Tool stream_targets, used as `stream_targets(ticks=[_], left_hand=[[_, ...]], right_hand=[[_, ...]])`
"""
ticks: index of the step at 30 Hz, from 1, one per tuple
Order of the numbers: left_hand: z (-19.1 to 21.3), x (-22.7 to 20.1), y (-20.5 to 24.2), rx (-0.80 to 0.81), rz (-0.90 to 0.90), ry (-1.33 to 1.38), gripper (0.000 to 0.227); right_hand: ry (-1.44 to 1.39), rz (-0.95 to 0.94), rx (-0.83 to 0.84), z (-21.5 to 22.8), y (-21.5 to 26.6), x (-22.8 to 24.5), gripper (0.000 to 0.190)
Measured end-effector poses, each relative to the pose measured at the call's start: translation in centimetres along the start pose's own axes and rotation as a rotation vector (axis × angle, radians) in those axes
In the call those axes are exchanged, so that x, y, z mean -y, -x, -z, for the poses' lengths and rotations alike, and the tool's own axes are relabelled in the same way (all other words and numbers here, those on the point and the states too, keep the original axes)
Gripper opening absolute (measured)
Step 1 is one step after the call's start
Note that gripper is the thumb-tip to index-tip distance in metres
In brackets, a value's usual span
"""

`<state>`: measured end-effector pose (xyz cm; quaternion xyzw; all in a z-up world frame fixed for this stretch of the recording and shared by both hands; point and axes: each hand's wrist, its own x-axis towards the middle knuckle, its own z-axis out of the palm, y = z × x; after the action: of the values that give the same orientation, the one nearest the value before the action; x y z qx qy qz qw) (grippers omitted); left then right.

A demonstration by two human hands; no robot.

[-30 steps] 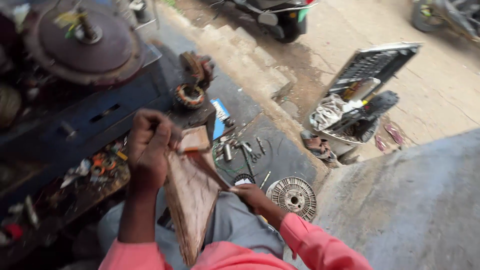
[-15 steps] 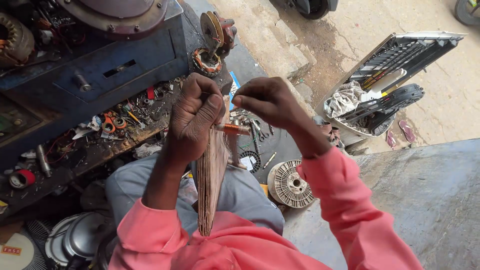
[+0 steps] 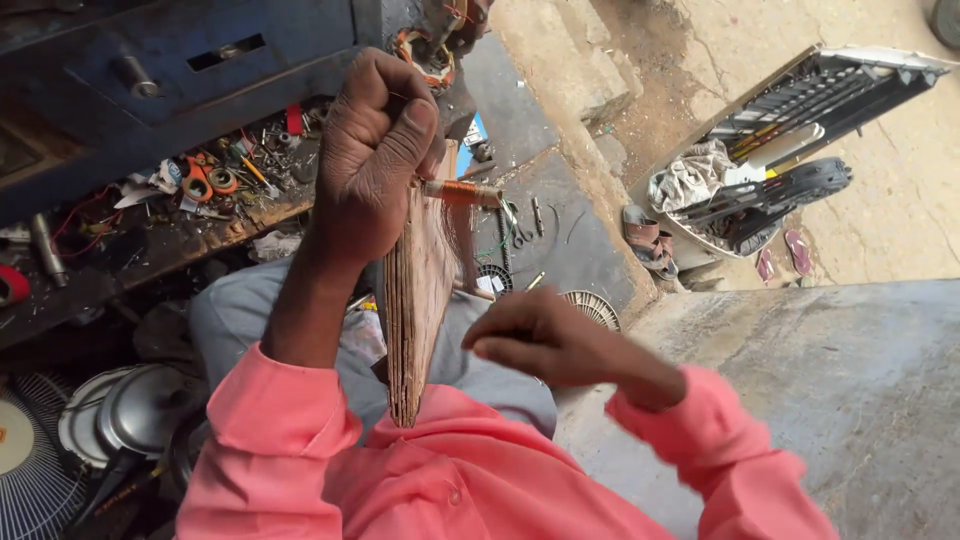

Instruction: Winding copper wire onto a fan motor stator using a wooden jig.

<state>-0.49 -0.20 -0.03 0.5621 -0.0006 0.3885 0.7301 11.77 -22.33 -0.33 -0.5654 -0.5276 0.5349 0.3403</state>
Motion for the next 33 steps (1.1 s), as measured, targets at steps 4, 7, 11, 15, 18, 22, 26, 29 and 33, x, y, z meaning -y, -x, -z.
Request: stream_targets(ticks=[4, 7, 11, 15, 18, 22, 26, 29, 33], left_hand=[[-1.2, -0.4, 0.2, 0.058, 0.018, 0.004, 0.009], [-1.5, -0.6, 0.2, 0.087, -0.004, -0.081, 0.008], [-0.8, -0.5, 0.4, 0.036, 0.011, 0.000, 0.008], [1.2, -0.2, 0.9, -0.065, 0.018, 0.023, 0.007], [2.4, -0.1, 0.8, -0.059, -0.009, 0.038, 0.011], [2.3, -0.2, 0.0, -0.046, -0.069, 0.033, 0.012], [0.9, 0.3, 0.2, -0.002, -0.014, 0.017, 0.011], [0.0, 0.5, -1.1, -0.023, -0.046, -0.045, 0.008], [0.0, 0.6, -0.2, -0.026, -0.022, -0.062, 0.011]], right_hand=[[0.145, 0.255, -0.036, 6.7, -1.3, 8.2, 0.011], [0.526, 0.605, -0.233, 10.2, -5.8, 3.7, 0.011], [-0.195, -0.063, -0.316, 9.2, -10.1, -11.4, 0.021], [-0.535, -0.447, -0.270, 1.6, -8.3, -31.2, 0.021], [-0.386, -0.431, -0.451, -3.2, -5.6, -31.0, 0.022], [0.305, -0.131, -0.500, -3.8, -2.1, -21.4, 0.026], [0.516, 0.019, -0.059, -2.3, -1.4, -13.4, 0.023], [0.585, 0.139, 0.020, -0.6, -3.0, -10.9, 0.021], [0.391, 0.253, 0.149, 1.0, -3.5, -2.4, 0.018]])
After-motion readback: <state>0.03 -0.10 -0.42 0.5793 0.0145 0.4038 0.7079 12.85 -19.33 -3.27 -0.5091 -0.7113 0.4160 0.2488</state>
